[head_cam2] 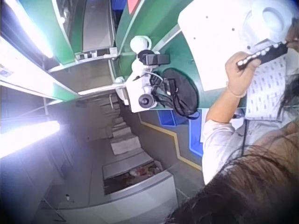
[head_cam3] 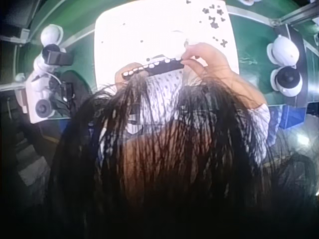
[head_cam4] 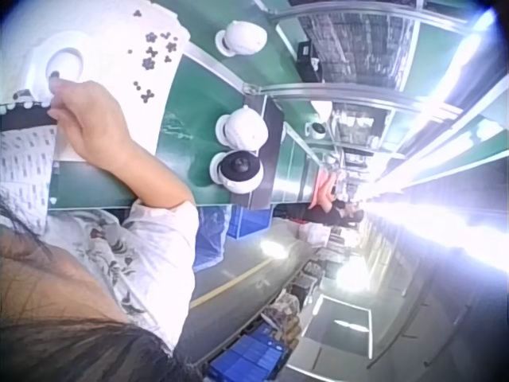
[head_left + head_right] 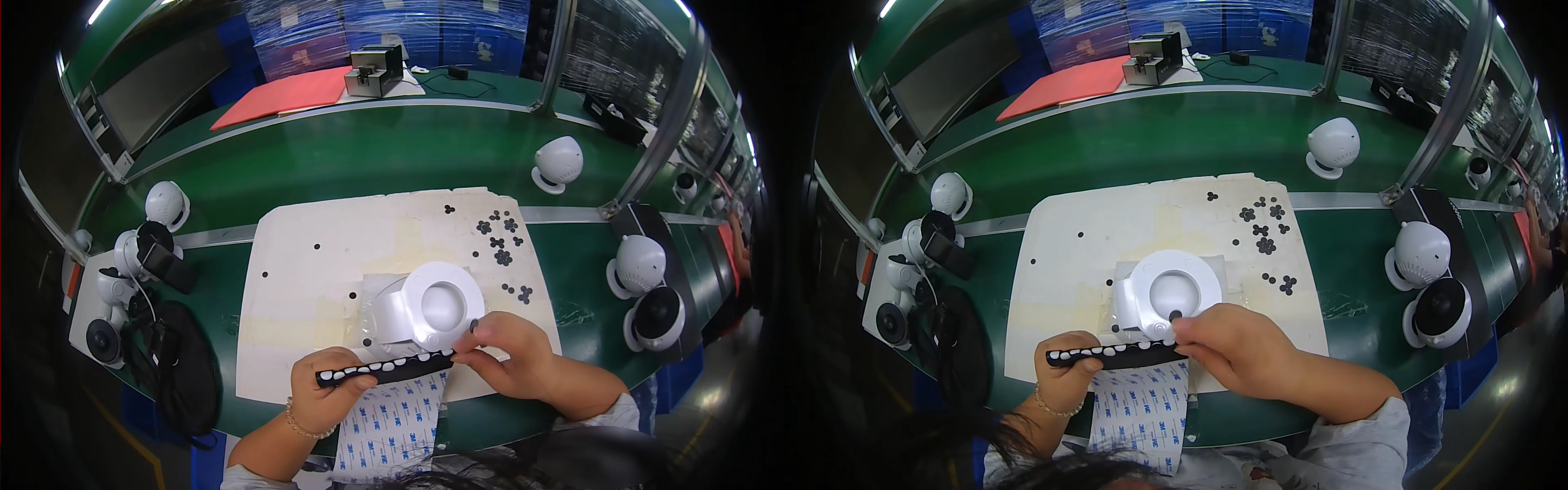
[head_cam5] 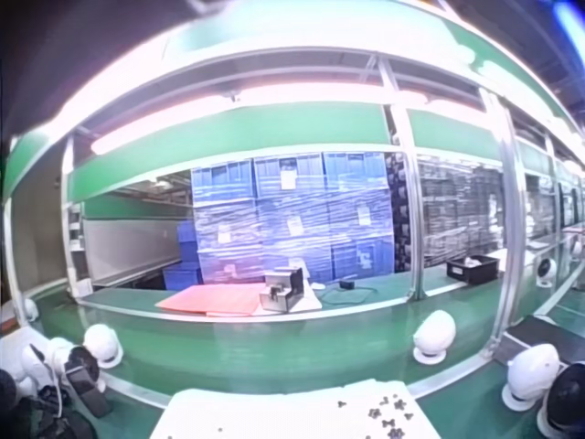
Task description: The person repeatedly picks up white dome-shaped security camera housings from a green workbench, places them on a white foam pad, and applies small black circular adhesive pads into the housing's mounting holes. They then place the assembled units aside on the workbench. The process is repeated for multiple units throughout the clip.
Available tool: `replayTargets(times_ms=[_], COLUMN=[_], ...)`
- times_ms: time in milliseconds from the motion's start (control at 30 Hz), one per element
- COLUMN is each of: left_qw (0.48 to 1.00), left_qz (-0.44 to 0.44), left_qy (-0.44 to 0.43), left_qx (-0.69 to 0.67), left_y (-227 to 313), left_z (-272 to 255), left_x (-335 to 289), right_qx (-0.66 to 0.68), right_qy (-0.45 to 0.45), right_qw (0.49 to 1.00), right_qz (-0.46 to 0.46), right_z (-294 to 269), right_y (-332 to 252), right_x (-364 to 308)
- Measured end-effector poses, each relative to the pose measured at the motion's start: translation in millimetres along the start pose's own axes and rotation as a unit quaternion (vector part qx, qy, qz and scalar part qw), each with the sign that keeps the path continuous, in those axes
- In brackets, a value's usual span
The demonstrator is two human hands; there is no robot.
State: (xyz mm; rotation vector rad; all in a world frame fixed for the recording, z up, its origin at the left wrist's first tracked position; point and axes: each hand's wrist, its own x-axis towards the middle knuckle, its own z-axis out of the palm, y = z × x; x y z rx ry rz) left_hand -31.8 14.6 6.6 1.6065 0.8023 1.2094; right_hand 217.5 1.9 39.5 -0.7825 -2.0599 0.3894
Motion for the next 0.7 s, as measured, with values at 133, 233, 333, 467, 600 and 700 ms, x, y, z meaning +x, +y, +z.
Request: replayTargets(times_ms=[133, 233, 333, 467, 600, 700], left_qw=[0.997, 0.995, 0.997, 0.997, 0.991, 0.994], left_qz=[-0.068, -0.083, -0.061, -0.056, -0.126, -0.103], left_qy=[0.03, 0.061, 0.05, 0.03, 0.017, 0.0], left_qx=[0.019, 0.005, 0.019, 0.032, 0.037, 0.043], left_y=[5, 6, 5, 8, 13, 13], left_z=[1, 4, 4, 6, 4, 4], left_x=[-3, -4, -3, -2, -6, -4], right_qx=[-0.125, -0.093, 0.013, -0.014, -0.058, -0.079], right_qy=[-0.026, 0.019, 0.1, 0.081, -0.017, 0.0], right_qw=[0.975, 0.974, 0.986, 0.989, 0.974, 0.958], right_qz=[-0.18, -0.206, -0.135, -0.122, -0.22, -0.275], right_z=[-12, -8, 8, 19, 7, 11], right_y=[3, 6, 1, 0, -6, -6], right_x=[8, 4, 8, 11, 8, 2])
